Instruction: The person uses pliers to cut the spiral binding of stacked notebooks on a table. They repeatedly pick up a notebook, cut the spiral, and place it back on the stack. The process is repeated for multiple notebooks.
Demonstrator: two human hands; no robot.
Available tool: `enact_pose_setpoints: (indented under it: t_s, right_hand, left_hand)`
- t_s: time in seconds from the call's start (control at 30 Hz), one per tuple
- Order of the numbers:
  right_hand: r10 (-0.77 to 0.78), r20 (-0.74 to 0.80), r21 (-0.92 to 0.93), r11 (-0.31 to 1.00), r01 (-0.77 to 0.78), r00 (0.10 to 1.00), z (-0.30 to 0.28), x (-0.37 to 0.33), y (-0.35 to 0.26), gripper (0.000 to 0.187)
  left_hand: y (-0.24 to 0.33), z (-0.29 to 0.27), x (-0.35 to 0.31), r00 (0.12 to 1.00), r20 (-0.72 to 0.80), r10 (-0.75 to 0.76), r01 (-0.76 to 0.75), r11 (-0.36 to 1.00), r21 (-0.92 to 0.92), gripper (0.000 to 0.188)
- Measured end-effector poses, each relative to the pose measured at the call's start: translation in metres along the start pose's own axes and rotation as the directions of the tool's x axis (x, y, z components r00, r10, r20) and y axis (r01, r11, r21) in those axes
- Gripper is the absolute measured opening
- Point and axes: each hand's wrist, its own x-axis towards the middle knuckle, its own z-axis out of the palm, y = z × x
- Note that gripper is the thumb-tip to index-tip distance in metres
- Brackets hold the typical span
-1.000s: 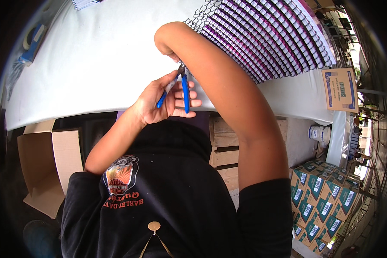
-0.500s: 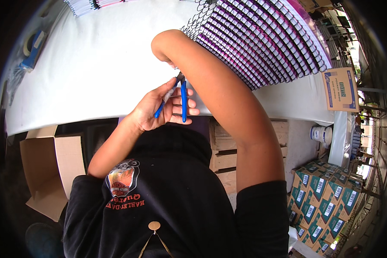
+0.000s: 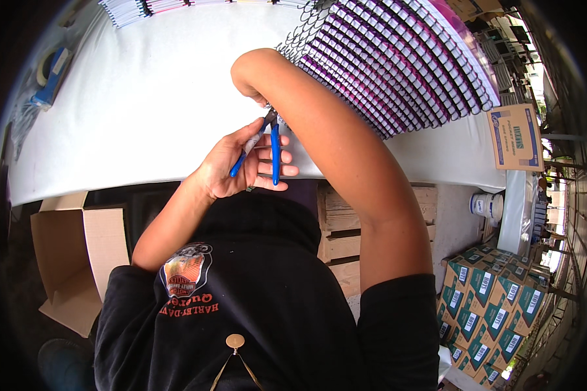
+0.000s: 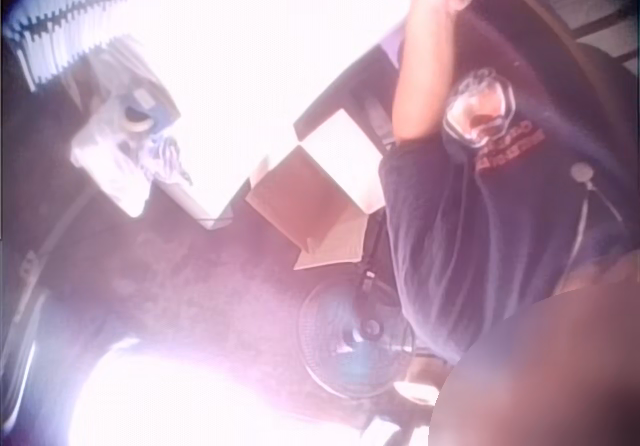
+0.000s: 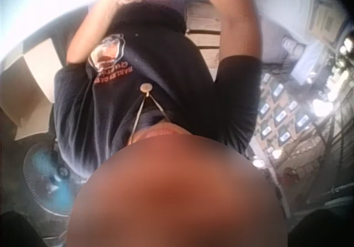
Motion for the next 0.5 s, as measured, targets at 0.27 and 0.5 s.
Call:
enact_pose_setpoints:
  t_s: [0.27, 0.5]
  right_hand:
    - [-0.06, 0.02, -0.014, 0.998, 0.06, 0.998, -0.001, 0.002, 0.003, 0.019]
    - [0.03, 0.026, -0.127, 0.992, -0.026, 0.999, -0.004, 0.001, -0.007, 0.022]
  left_hand:
    - [-0.006, -0.009, 0.003, 0.988, 0.154, 0.029, -0.003, 0.986, -0.165, 0.047]
    - [-0.006, -0.003, -0.001, 0.998, 0.052, 0.047, -0.048, 0.999, 0.021, 0.055]
